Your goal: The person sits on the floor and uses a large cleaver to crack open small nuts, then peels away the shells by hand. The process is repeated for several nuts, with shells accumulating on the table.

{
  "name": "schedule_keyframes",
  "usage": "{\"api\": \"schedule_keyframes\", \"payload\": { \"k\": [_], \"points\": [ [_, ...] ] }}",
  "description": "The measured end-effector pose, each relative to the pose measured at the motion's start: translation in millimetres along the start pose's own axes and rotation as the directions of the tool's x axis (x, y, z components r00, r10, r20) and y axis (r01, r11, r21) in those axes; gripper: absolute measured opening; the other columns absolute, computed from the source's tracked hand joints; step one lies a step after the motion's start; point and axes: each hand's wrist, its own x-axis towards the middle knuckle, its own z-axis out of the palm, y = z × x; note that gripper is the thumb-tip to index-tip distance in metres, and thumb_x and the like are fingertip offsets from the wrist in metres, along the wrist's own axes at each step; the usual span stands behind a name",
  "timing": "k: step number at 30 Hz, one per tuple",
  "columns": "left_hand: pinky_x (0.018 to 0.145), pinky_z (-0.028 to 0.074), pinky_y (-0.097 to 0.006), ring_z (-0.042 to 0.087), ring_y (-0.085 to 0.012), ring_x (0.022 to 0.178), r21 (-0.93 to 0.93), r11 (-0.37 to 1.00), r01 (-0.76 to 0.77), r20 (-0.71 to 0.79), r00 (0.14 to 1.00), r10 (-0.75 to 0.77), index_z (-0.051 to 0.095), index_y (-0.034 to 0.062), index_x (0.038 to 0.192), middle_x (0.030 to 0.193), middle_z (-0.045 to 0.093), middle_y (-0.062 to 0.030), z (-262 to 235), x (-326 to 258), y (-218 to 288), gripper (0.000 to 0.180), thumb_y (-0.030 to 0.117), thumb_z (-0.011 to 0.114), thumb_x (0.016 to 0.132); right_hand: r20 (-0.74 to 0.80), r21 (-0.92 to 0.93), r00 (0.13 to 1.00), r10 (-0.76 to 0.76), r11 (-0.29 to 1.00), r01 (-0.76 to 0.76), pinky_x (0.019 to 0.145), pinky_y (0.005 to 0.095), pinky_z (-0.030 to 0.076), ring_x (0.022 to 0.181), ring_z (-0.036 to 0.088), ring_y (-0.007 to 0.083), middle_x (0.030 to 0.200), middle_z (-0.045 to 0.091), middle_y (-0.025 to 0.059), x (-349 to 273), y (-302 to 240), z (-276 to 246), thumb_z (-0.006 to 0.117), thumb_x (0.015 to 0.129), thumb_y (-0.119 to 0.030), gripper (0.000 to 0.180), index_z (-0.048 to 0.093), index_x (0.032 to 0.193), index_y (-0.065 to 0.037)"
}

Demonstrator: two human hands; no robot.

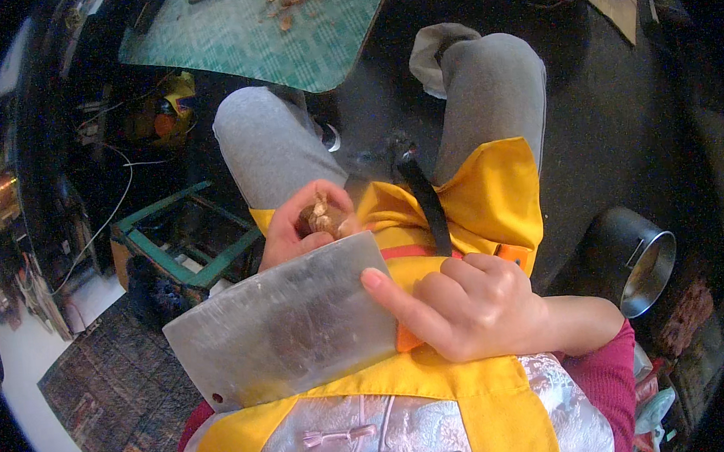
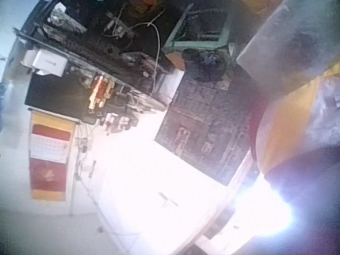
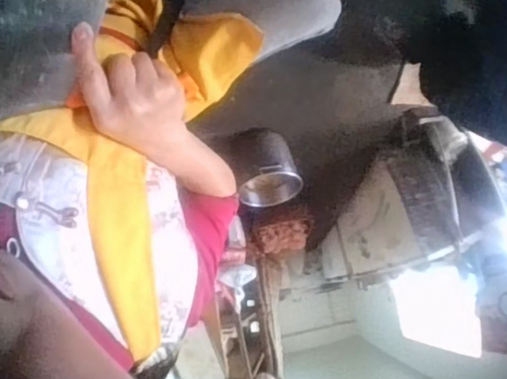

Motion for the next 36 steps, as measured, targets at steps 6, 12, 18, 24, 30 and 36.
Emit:
{"api": "schedule_keyframes", "payload": {
  "k": [6,12,18,24,30,36],
  "points": [
    [0.078,0.059,-0.031,0.069,-0.0185,0.09,-0.082,0.991,-0.107,0.132,0.984,0.117,0.062,0.0053,0.106,0.099,0.067,-0.0108,-10,13,-17,0.03,0.016,0.076,0.081,0.025,0.034,1.0,0.005,0.999,-0.006,0.041,0.0222,0.034,0.047,0.047,0.0073,0.056,0.04,-0.0052,0,1,-1,0.063,0.072,-0.019,0.055,0.062,0.125,-0.005],
    [0.068,0.055,-0.024,0.067,-0.012,0.079,-0.084,0.988,-0.127,0.082,0.988,0.134,0.06,-0.0032,0.1,0.092,0.068,-0.0105,-4,19,-18,0.03,0.015,0.075,0.083,0.061,0.093,0.998,0.033,0.995,-0.038,0.042,0.0218,0.037,0.048,0.051,0.0084,0.057,0.047,-0.0025,-1,1,-4,0.063,0.081,-0.01,0.049,0.059,0.129,-0.005],
    [0.077,0.058,-0.029,0.068,-0.0143,0.086,-0.058,0.995,-0.08,0.116,0.989,0.087,0.061,0.0033,0.105,0.094,0.068,-0.0085,-7,16,-18,0.031,0.021,0.075,0.083,0.067,0.104,0.997,0.032,0.994,-0.039,0.042,0.0216,0.037,0.049,0.052,0.0087,0.058,0.048,-0.0021,-1,2,-4,0.063,0.081,-0.011,0.049,0.058,0.13,-0.005],
    [0.079,0.058,-0.029,0.068,-0.0154,0.087,0.013,0.997,-0.079,0.138,0.987,0.077,0.061,0.0032,0.104,0.098,0.068,-0.0101,-8,12,-13,0.03,0.019,0.075,0.083,0.058,0.113,0.998,0.033,0.993,-0.039,0.041,0.0214,0.037,0.049,0.051,0.0087,0.058,0.048,-0.0022,-1,1,-3,0.062,0.082,-0.01,0.048,0.058,0.13,-0.006],
    [0.065,0.055,-0.024,0.067,-0.0118,0.075,-0.225,0.974,-0.035,0.203,0.976,0.082,0.06,-0.0012,0.101,0.086,0.068,-0.0084,4,3,-15,0.036,0.02,0.079,0.079,0.067,0.112,0.998,0.02,0.993,-0.027,0.041,0.0216,0.038,0.049,0.052,0.0092,0.059,0.049,-0.0018,0,1,-8,0.062,0.083,-0.011,0.047,0.058,0.13,-0.005],
    [0.081,0.057,-0.029,0.067,-0.016,0.09,-0.022,0.998,0.053,0.12,0.992,-0.05,0.061,0.004,0.112,0.102,0.066,-0.0109,2,3,-3,0.035,0.02,0.074,0.084,0.082,0.141,0.996,0.019,0.99,-0.03,0.042,0.0222,0.04,0.05,0.054,0.0101,0.059,0.05,-0.001,-6,1,-5,0.062,0.082,-0.012,0.048,0.058,0.13,-0.005]
  ]
}}
